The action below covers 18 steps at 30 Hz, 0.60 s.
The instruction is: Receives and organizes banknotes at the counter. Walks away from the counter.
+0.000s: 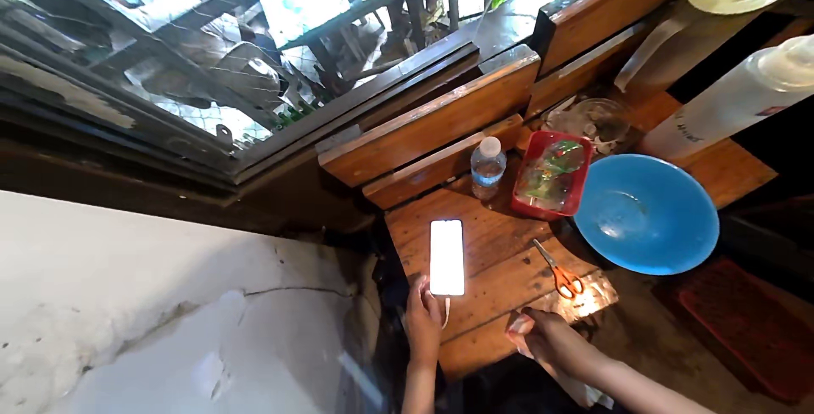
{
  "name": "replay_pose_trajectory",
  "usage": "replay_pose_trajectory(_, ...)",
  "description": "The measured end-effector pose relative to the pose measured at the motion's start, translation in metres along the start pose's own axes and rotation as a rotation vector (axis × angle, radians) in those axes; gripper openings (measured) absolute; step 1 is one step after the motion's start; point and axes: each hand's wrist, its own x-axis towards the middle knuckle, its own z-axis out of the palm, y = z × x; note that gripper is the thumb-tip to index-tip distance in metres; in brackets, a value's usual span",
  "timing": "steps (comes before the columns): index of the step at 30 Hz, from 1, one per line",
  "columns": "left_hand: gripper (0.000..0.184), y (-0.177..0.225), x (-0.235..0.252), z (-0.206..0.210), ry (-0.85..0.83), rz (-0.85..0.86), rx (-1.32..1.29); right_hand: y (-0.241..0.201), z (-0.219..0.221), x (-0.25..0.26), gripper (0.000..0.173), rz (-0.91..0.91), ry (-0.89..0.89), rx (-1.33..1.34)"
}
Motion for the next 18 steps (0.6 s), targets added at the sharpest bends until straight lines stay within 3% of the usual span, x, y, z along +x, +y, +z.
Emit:
replay_pose_trajectory(4,0.041,0.024,-0.017,0.005,0.041,0.019,-0.067,0.006,0.001,0.001,0.045,-0.044,0.016,0.019)
replay_pose_trajectory(9,0.041,0.062,-0.064,0.031,-0.147,0.026,-0.345,0.006,-0.004,-0.001,0.047,-0.024,-0.032,0.108)
replay_pose_trajectory(11,0.056,0.071,-0.080,0.045,-0.250,-0.071,-0.496,0.004,-0.012,-0.005,0.046,0.028,-0.044,0.250)
replay_pose_trajectory(14,0.083,0.084,-0.092,0.056,-0.338,-0.290,-0.706,-0.004,-0.022,-0.012,0.028,0.129,0.069,0.657)
replay_pose_trajectory(16,0.087,0.093,-0.092,0.054,-0.432,-0.408,-0.809,-0.012,-0.028,-0.017,0.027,0.176,0.135,0.951)
replay_pose_trajectory(18,0.075,0.099,-0.088,0.051,-0.592,-0.539,-0.943,-0.017,-0.030,-0.018,0.029,0.177,0.210,1.085)
